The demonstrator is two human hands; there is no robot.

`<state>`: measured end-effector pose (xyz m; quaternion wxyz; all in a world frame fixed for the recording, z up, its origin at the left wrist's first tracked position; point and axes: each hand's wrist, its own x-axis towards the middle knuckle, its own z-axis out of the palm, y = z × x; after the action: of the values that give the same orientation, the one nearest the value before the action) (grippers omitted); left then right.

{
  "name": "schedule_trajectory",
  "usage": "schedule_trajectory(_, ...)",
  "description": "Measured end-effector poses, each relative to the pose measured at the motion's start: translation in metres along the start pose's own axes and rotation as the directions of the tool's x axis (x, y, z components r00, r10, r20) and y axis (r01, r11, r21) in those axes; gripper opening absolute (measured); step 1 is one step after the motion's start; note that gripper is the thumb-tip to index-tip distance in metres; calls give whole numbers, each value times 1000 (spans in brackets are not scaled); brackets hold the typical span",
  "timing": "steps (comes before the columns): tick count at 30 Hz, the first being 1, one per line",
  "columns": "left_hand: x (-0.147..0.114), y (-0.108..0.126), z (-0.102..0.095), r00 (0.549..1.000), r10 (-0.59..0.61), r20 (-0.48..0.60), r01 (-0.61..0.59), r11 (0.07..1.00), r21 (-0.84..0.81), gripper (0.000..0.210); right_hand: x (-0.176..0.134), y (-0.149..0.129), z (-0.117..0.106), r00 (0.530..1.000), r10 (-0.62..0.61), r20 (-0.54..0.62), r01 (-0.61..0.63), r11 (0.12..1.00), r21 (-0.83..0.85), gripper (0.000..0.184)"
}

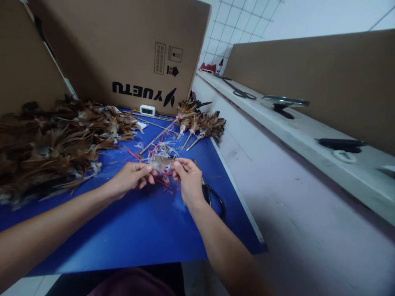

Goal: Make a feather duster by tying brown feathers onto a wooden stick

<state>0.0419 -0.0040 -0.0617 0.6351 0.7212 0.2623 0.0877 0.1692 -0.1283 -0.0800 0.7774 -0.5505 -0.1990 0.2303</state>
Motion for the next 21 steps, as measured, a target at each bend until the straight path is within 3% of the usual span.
schedule_trajectory(3, -1, -8, -16, 995, 13, -99, -12, 1000, 11, 35, 7, -4, -9, 995, -73, -61, 68, 994, -85, 25)
schedule_trajectory(6, 1, -18, -39, 978, 73, -195, -60, 996, 70, 36, 15, -7, -21, 981, -175, -79, 140, 933, -332, 22)
schedule_trajectory(8, 5, -26, -59, 956, 129, -265, -97, 987, 129, 37, 20, -8, -29, 964, -265, -21, 209, 802, -559, 18)
schedule_trajectory(10, 10, -34, -81, 922, 178, -344, -128, 979, 162, 36, 21, -8, -34, 932, -356, 73, 291, 613, -735, 15)
schedule_trajectory(13, 16, -43, -115, 878, 169, -448, -137, 985, 104, 29, 19, -7, -35, 882, -436, 176, 375, 428, -822, 15)
schedule_trajectory(15, 20, -46, -134, 835, 120, -538, -145, 989, -4, 21, 15, -7, -31, 880, -424, 215, 402, 422, -813, 15)
schedule_trajectory(19, 27, -50, -159, 739, 34, -673, -215, 958, -188, 12, 11, -16, -9, 905, -267, 332, 424, 494, -759, 14)
schedule_trajectory(21, 31, -52, -164, 695, 33, -719, -267, 939, -215, 12, 18, -24, 11, 876, -190, 444, 478, 472, -741, 13)
